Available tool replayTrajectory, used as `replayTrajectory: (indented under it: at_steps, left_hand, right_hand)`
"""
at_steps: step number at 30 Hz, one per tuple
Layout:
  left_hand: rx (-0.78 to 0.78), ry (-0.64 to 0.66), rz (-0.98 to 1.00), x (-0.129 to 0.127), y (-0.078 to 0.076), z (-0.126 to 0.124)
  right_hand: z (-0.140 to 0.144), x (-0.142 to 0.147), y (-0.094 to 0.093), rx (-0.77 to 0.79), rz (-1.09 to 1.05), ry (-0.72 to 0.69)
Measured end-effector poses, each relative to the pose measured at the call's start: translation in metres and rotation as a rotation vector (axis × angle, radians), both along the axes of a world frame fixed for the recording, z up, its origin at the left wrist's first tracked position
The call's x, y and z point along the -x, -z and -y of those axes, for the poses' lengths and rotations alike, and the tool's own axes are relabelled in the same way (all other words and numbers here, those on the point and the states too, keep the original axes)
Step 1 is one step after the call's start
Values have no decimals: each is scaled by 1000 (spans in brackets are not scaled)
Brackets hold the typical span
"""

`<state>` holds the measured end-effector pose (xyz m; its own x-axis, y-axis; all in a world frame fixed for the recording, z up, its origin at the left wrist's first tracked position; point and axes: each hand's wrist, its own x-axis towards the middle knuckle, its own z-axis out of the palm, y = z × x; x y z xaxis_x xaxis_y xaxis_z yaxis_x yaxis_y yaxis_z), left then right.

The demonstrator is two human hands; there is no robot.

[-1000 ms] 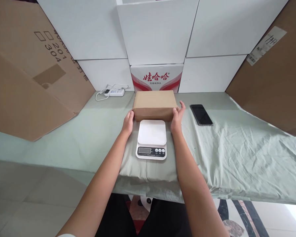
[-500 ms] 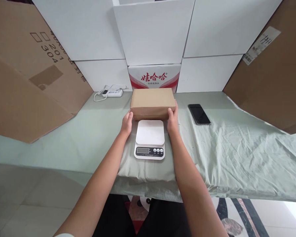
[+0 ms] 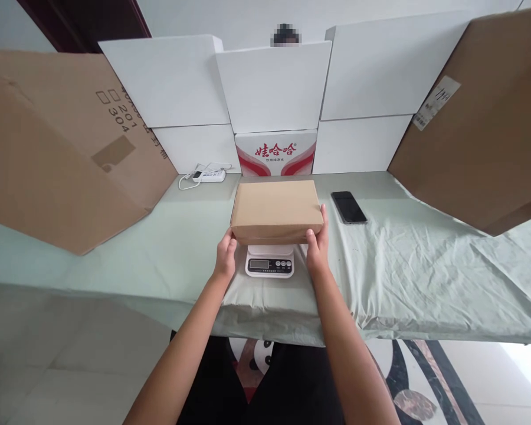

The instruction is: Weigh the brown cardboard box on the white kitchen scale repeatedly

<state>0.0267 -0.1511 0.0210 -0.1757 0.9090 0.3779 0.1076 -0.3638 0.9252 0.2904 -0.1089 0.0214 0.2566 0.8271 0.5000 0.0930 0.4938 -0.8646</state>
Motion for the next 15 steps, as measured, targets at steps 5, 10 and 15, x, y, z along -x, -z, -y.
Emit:
replayTrajectory:
  at_steps: [5,10,15]
  left_hand:
    - [14,-28,22,1,2,9]
    - [37,-33,11,2,2,6]
    - [9,-56,58,4,6,4]
  right_hand:
    - [7,-1,9,13,21,-28]
    - [7,-1,6,32,41,-45]
    - [9,-4,3,-18,3,1]
